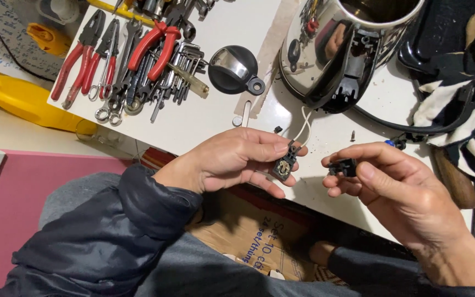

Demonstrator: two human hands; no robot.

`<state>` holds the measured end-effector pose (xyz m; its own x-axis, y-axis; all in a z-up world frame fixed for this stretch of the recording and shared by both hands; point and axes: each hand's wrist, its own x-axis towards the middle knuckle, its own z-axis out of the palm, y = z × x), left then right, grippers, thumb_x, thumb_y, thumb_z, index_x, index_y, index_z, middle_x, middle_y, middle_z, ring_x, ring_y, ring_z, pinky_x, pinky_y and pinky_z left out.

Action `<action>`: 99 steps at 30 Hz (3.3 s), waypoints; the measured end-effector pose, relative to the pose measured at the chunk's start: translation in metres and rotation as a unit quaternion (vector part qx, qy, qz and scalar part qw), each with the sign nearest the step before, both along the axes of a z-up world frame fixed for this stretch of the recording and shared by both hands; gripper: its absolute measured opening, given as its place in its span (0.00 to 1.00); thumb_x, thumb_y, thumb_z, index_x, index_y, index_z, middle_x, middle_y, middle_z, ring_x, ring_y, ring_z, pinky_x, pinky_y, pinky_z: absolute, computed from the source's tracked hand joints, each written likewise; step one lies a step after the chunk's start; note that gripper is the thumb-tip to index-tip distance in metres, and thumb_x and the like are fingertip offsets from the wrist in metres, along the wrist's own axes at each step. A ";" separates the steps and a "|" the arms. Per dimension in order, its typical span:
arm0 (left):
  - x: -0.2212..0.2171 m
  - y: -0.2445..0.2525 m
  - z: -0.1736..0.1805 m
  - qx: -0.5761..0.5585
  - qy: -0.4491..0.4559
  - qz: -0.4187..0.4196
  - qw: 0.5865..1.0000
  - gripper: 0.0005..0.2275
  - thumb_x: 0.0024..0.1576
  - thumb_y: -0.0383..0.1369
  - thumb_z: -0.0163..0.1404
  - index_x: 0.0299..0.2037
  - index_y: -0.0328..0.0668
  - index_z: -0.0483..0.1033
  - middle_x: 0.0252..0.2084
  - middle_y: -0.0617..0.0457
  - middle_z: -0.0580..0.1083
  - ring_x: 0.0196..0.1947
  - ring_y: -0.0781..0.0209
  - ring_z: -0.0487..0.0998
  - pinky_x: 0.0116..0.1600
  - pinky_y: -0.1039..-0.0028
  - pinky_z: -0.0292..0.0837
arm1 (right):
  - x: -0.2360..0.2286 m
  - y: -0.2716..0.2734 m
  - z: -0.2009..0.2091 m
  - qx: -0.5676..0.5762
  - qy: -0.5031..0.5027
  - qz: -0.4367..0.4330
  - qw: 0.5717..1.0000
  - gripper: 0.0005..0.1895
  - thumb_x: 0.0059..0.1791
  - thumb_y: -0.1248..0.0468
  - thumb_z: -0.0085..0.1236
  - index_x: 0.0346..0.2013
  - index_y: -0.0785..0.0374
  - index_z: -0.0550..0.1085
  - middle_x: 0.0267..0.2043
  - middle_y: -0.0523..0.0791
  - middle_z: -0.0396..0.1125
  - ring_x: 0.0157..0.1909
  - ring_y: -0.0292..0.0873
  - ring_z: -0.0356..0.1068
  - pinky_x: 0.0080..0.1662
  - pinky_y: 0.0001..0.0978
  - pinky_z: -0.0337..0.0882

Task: The person uses pliers to strip the insulation from a wire and then assembles a small black plastic component. They connect the wire to the component and insert it into the base of a stainless steel electric kettle. The person then handles a small black plastic piece and a screwdriver.

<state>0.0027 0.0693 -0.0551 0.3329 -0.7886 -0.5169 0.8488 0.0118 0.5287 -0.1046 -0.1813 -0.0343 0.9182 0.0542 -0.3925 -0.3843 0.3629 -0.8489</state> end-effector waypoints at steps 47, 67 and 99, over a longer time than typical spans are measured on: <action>-0.016 -0.054 0.033 0.155 -0.059 0.016 0.986 0.17 0.49 0.37 0.61 0.22 0.42 0.62 0.17 0.50 0.67 0.17 0.66 0.67 0.28 0.67 0.83 | -0.008 -0.008 -0.017 0.019 -0.001 0.013 1.000 0.15 0.48 0.70 0.56 0.47 0.76 0.75 0.43 0.63 0.74 0.42 0.59 0.76 0.54 0.46 0.73; -0.020 -0.063 0.034 0.052 -0.004 0.016 0.998 0.20 0.55 0.41 0.53 0.44 0.24 0.76 0.33 0.40 0.79 0.33 0.57 0.81 0.35 0.72 0.80 | -0.010 -0.022 -0.023 0.083 0.039 -0.031 0.995 0.15 0.53 0.65 0.51 0.51 0.72 0.72 0.36 0.60 0.71 0.40 0.56 0.73 0.50 0.45 0.72; -0.023 -0.066 0.031 0.018 0.000 0.027 0.999 0.17 0.64 0.41 0.50 0.41 0.28 0.76 0.36 0.43 0.78 0.35 0.57 0.81 0.35 0.74 0.80 | -0.001 -0.015 -0.021 -0.018 0.053 -0.085 0.995 0.14 0.55 0.64 0.49 0.37 0.75 0.73 0.28 0.64 0.73 0.30 0.57 0.72 0.41 0.44 0.71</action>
<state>-0.0199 0.0035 -0.0241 0.3739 -0.7512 -0.5440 0.8474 0.0384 0.5295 -0.1057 -0.1962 -0.0554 0.8661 -0.1147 -0.4865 -0.4077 0.4009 -0.8204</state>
